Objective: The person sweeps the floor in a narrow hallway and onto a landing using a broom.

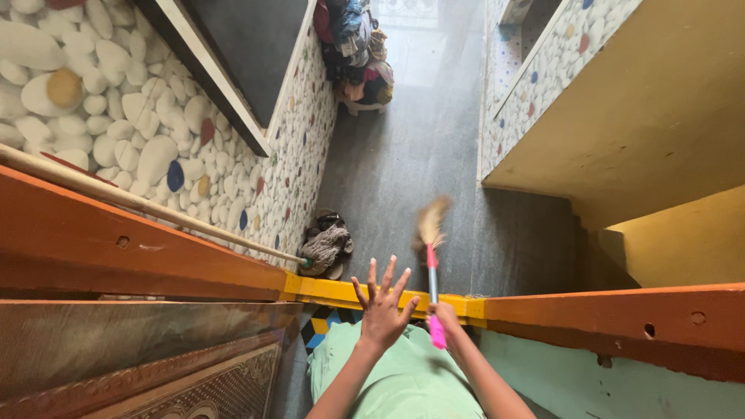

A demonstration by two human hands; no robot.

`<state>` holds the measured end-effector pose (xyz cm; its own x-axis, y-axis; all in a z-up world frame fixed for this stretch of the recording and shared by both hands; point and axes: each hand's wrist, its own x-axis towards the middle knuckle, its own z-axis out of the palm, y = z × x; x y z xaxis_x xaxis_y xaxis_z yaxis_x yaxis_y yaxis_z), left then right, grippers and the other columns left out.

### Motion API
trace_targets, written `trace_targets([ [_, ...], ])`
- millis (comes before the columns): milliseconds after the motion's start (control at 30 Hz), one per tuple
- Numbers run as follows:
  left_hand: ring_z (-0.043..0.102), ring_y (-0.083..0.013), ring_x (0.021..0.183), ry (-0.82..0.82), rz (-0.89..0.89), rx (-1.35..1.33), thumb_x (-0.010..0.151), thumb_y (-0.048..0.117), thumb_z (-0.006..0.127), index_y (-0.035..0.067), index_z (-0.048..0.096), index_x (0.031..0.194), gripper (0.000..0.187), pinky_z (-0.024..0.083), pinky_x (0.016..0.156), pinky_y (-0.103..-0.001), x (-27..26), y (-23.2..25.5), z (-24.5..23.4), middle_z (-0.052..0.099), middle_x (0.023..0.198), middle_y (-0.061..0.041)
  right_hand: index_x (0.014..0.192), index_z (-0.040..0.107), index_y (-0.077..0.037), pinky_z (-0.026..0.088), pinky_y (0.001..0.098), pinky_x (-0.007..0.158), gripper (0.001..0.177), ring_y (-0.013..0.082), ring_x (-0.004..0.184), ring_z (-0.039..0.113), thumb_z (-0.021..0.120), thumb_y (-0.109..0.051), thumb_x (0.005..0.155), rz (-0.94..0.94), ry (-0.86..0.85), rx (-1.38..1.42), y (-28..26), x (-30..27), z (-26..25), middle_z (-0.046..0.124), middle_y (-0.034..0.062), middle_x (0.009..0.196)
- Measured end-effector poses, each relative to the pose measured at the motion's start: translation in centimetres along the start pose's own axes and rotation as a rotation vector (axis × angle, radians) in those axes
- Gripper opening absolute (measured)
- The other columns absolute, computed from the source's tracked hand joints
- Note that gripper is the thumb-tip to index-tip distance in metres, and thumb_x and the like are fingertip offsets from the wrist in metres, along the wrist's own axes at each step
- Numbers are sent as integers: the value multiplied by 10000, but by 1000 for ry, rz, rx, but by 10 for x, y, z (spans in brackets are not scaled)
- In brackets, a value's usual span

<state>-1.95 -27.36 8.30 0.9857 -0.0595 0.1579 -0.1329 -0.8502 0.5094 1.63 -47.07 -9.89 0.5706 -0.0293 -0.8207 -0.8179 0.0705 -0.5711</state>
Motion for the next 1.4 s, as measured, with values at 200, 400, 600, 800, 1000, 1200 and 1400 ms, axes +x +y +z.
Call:
trace_targets([
  [200, 44, -366, 1544, 1, -26, -67, 978, 529, 523, 223, 543, 1489, 595, -130, 1147, -680, -2, 5, 3, 240, 1675, -43, 866, 604, -84, 439, 333, 414, 188, 177, 497, 519, 486, -192, 965, -33, -182, 123, -1, -22, 45, 557, 56, 681],
  [400, 67, -355, 1556, -46, -59, -67, 979, 504, 536, 210, 555, 1474, 576, -121, 1163, -679, 12, 0, 3, 249, 1675, -32, 991, 696, 4, 499, 292, 524, 214, 142, 620, 624, 572, -170, 975, -92, -476, 71, -16, -9, 58, 676, 78, 811],
  [600, 66, -362, 1543, 11, -97, -38, 964, 517, 566, 184, 533, 1483, 617, -94, 1165, -680, 20, -12, 1, 248, 1672, -32, 849, 667, 32, 468, 300, 475, 155, 176, 528, 576, 645, -113, 900, -4, -303, 151, -2, 68, 11, 646, 104, 692],
  [800, 63, -372, 1537, 15, -129, -14, 974, 500, 560, 189, 522, 1486, 600, -83, 1161, -688, 19, -17, 5, 238, 1665, -43, 766, 621, 99, 424, 340, 417, 103, 201, 453, 547, 630, 9, 816, -63, 29, 78, -34, 78, 13, 567, 124, 600],
  [1000, 56, -370, 1545, 6, -169, -28, 978, 476, 552, 187, 503, 1502, 600, -93, 1154, -699, 39, -11, 5, 214, 1684, -42, 855, 601, 51, 437, 339, 459, 106, 173, 534, 561, 621, -53, 860, -131, -94, -130, -44, 6, 62, 591, 92, 667],
  [1200, 80, -365, 1543, 11, -190, -39, 1003, 458, 529, 193, 516, 1498, 562, -95, 1160, -700, 51, -4, 7, 245, 1672, -48, 984, 715, 14, 565, 273, 689, 209, 126, 800, 671, 624, -160, 913, -188, -778, -62, -73, 26, 74, 724, 29, 905],
  [1400, 120, -339, 1539, -27, -225, -98, 1002, 448, 513, 175, 536, 1467, 540, -89, 1170, -686, 64, -11, 6, 296, 1651, -39, 1016, 765, -22, 490, 277, 597, 250, 93, 705, 606, 647, -215, 911, -208, -587, -183, -96, 47, 87, 679, 20, 818],
])
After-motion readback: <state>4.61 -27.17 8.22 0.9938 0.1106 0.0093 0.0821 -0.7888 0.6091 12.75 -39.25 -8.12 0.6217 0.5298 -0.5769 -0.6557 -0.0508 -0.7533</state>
